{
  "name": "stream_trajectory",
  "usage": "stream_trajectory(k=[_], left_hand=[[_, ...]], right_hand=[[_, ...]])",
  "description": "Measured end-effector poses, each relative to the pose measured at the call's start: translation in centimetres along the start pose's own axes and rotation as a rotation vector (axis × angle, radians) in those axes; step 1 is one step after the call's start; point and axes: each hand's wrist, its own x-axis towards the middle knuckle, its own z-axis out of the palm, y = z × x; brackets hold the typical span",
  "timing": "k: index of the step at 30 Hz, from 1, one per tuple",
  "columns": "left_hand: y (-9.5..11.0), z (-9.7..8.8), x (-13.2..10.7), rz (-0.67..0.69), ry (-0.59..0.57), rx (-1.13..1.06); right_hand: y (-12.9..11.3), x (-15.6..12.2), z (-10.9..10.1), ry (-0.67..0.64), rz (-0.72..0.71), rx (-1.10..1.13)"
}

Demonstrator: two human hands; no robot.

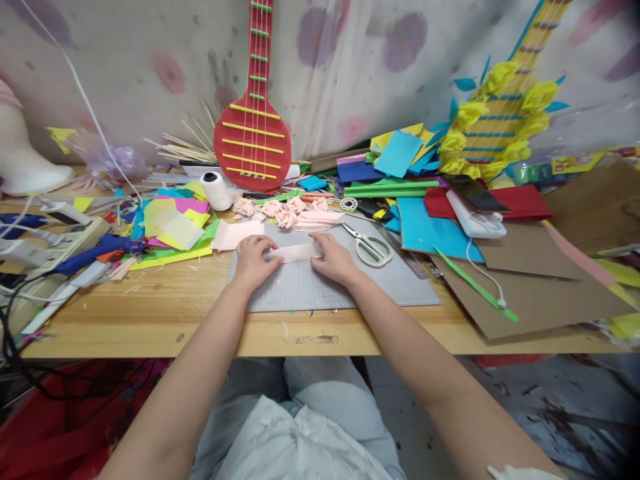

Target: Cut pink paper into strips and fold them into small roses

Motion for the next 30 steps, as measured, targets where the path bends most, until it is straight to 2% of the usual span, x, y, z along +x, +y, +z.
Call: stream_trajectory(k=[6,10,12,15,16,20,22,24,27,30], left_hand=[[0.8,-0.6,-0.2,0.157,-0.020,-0.104],[0.9,-0.9,-0.3,0.175,-0.049,-0.252],[0.5,-0.7,-0.2,0.117,0.014,-0.355],[-0.3,0.1,0.5,-0.070,0.157,-0.510],[-0.4,0.4,0.9,-0.130,0.165,-0.576],[0.1,1.3,2.2,-0.326,0.026,-0.782],[0.6,1.6,2.7,-0.372,-0.035,-0.773],[0.9,1.9,2.9,-0.358,-0.075,-0.735],[1.0,2.2,2.8,-0.265,-0.097,-0.650],[1.1,2.1,2.1,-0.114,-0.076,-0.474]], right_hand=[[-1.7,-0.6,0.2,-0.012,-0.133,-0.199],[-2.4,-0.7,0.4,-0.035,-0.159,-0.219],[-2.3,-0.5,0.5,-0.007,-0.156,-0.206],[-1.8,0.0,0.5,0.106,-0.142,-0.144],[-1.6,0.2,0.6,0.144,-0.134,-0.115],[-0.9,1.1,0.6,0.217,-0.130,-0.027],[-0.5,1.5,0.6,0.207,-0.159,-0.016],[-0.1,1.8,0.5,0.179,-0.178,-0.040],[0.2,1.9,0.3,0.155,-0.159,-0.133],[-0.1,1.5,0.0,0.135,-0.167,-0.198]])
